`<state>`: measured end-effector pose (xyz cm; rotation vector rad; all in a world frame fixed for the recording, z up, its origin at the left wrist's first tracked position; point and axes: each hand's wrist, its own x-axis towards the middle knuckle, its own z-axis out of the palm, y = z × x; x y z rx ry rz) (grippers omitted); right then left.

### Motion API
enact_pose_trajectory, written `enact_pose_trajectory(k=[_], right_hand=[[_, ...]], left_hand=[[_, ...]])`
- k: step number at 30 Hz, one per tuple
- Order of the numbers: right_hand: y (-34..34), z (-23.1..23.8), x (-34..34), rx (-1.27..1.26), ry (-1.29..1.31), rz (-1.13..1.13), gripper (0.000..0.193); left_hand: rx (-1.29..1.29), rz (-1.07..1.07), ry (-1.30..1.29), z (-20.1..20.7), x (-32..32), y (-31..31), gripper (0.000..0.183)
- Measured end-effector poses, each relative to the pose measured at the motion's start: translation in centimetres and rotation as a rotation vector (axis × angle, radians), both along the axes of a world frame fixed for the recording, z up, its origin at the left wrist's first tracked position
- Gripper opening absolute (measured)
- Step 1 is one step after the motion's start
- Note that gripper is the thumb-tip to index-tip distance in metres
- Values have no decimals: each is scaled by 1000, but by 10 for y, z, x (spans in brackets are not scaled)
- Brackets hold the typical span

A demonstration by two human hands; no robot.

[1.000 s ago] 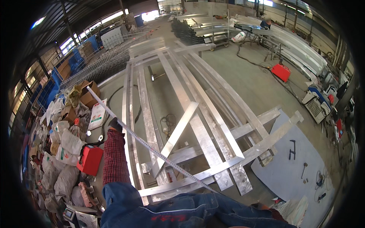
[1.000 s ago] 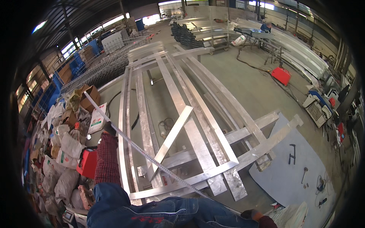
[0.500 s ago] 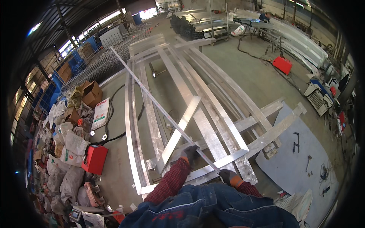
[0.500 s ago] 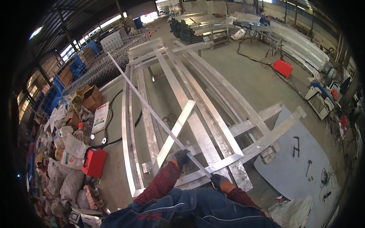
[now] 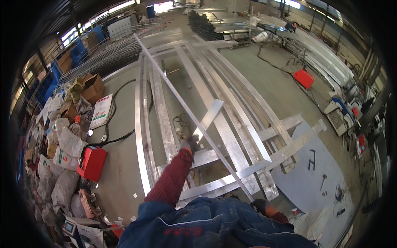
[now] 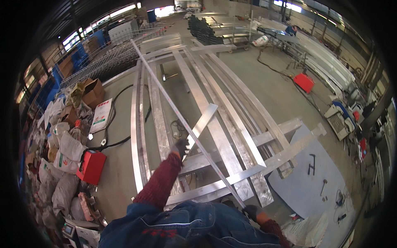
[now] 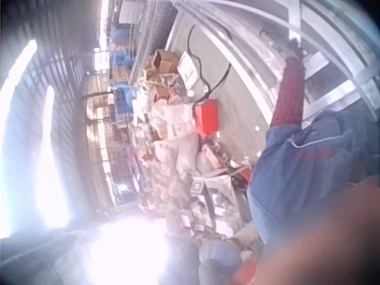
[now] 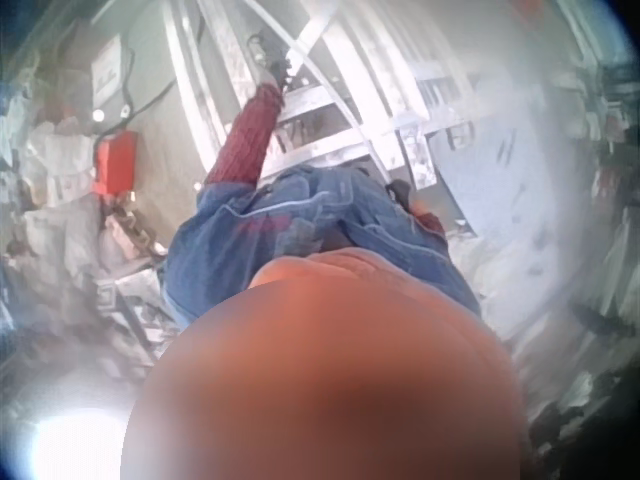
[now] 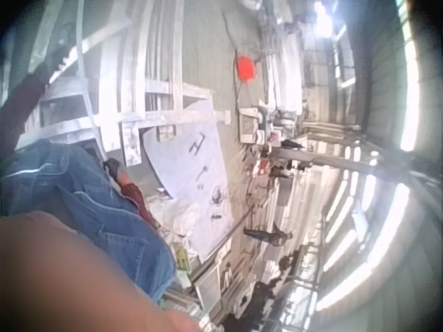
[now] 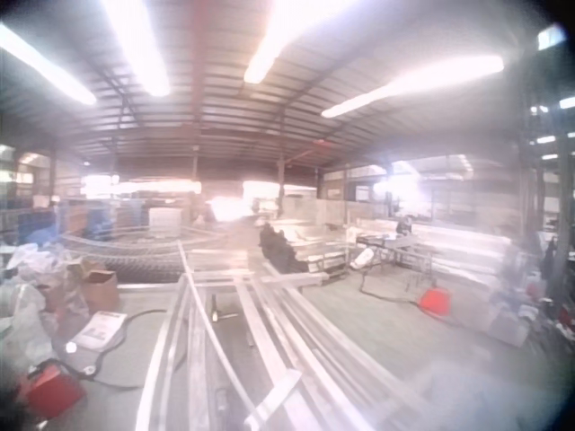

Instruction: The person measures multiple aluminum frame sections on the floor using a tape measure, repeatedly extending and retracting the tape to check lengths and diagonals. The person repositions the tape across different frame members and adjusts the frame layout between measurements.

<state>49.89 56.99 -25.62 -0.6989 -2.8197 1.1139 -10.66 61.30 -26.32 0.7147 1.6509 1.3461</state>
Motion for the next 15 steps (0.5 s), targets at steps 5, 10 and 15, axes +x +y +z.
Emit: enact_pose_trajectory(k=[5,10,15], right_hand=[[122,-12,-166,238,96,83,20],[223,1,-323,317,-55,221,20],[270,4,-404,-518,-113,110,14]], left_hand=[[-304,-325,748,-56,120,-137,65],[-476,-504,916,-61,162,-197,79],[-548,-456,1021,-65,175,-199,76]])
